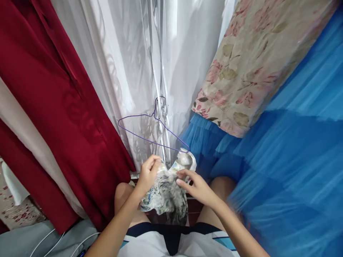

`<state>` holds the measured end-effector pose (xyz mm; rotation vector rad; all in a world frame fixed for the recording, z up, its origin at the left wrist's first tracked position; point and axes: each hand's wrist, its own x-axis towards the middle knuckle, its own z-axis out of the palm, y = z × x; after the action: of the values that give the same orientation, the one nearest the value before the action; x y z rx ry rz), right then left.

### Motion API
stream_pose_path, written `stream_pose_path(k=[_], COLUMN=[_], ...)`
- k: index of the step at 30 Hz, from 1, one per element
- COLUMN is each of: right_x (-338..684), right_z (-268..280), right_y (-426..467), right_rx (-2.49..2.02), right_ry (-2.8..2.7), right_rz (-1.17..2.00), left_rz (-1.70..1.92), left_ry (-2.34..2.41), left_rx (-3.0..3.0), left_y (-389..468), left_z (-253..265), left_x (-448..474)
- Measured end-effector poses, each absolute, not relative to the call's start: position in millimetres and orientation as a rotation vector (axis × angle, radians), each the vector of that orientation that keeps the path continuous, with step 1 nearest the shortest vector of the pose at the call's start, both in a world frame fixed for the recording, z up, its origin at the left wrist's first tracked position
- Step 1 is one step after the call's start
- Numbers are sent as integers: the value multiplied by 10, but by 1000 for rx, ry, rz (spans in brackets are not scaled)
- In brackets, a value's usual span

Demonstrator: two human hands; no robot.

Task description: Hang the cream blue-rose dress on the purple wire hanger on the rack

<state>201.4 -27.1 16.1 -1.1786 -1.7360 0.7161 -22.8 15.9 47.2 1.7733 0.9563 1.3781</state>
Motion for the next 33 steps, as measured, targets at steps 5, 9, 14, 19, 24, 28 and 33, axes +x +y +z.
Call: stream_pose_path(k=[5, 9, 14, 19, 24, 28, 33], right_x=[1772, 2226, 2828, 2574, 2304, 2369, 2424], right_z=[444, 648, 1128, 1500, 1601, 1632, 1712], right_y=[-408, -409, 80, 931, 1115, 1019, 1018], right_rx=[-775, -858, -972, -863, -890, -911, -975], right_ry=[-1662, -1447, -1421, -1386, -1466, -1362, -1351], right_rz=[1295, 1078, 442, 891, 1475, 1588, 1671], left_rz=[1094, 794, 906, 1150, 1297, 842, 818], left_ry=[849, 750, 963, 991, 1188, 1207, 1420], left_rx=[1909, 1778, 1838, 1834, 1904, 2223, 2440], left_y=[-37, -104, -82, 161, 348, 519, 1072], left_z=[838, 617, 355, 504, 610, 513, 694], left_x=[147, 74, -168, -374, -755, -1241, -1845])
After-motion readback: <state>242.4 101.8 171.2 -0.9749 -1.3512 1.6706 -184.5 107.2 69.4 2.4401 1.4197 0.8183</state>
